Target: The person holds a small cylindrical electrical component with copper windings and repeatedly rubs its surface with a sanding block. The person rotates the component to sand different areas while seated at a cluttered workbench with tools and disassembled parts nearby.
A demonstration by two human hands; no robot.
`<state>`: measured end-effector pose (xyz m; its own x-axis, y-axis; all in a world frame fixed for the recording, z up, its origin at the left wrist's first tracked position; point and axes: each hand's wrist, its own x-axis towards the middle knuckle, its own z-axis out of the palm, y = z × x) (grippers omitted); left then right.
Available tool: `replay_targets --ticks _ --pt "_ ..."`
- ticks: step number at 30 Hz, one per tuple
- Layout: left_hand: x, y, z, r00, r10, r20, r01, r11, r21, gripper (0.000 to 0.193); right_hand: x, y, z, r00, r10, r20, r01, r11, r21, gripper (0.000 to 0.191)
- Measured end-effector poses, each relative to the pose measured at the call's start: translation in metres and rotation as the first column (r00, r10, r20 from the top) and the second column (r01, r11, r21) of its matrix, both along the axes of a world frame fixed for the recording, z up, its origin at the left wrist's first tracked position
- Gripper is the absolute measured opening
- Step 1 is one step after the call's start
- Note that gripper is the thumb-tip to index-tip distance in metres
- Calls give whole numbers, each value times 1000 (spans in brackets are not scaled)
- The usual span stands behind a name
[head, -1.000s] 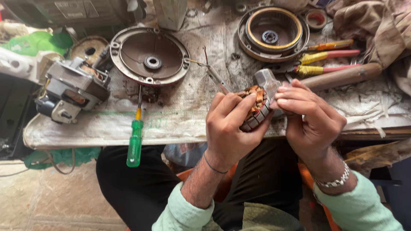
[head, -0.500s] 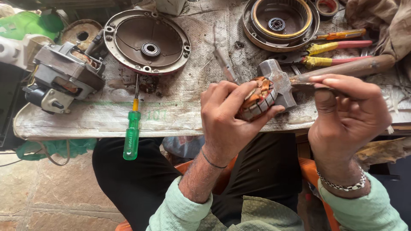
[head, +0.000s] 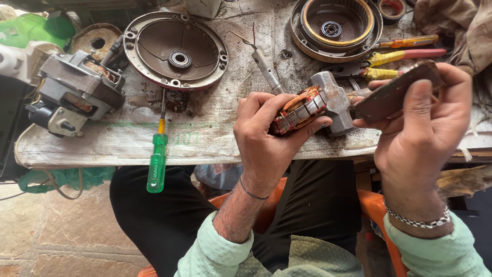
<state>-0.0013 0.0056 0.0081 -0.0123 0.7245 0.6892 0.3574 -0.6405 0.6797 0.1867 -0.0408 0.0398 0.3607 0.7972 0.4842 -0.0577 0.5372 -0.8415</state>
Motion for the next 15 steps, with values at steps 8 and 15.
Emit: replay_targets --ticks 8,15 --pt "-5 -9 10 999 39 -21 -37 996 85 45 -7 -7 10 1000 24 9 -22 989 -145 26" --pt "-8 -11 16 995 15 -96 -8 997 74 43 -7 -11 5 983 101 -153 -127 977 -170 26"
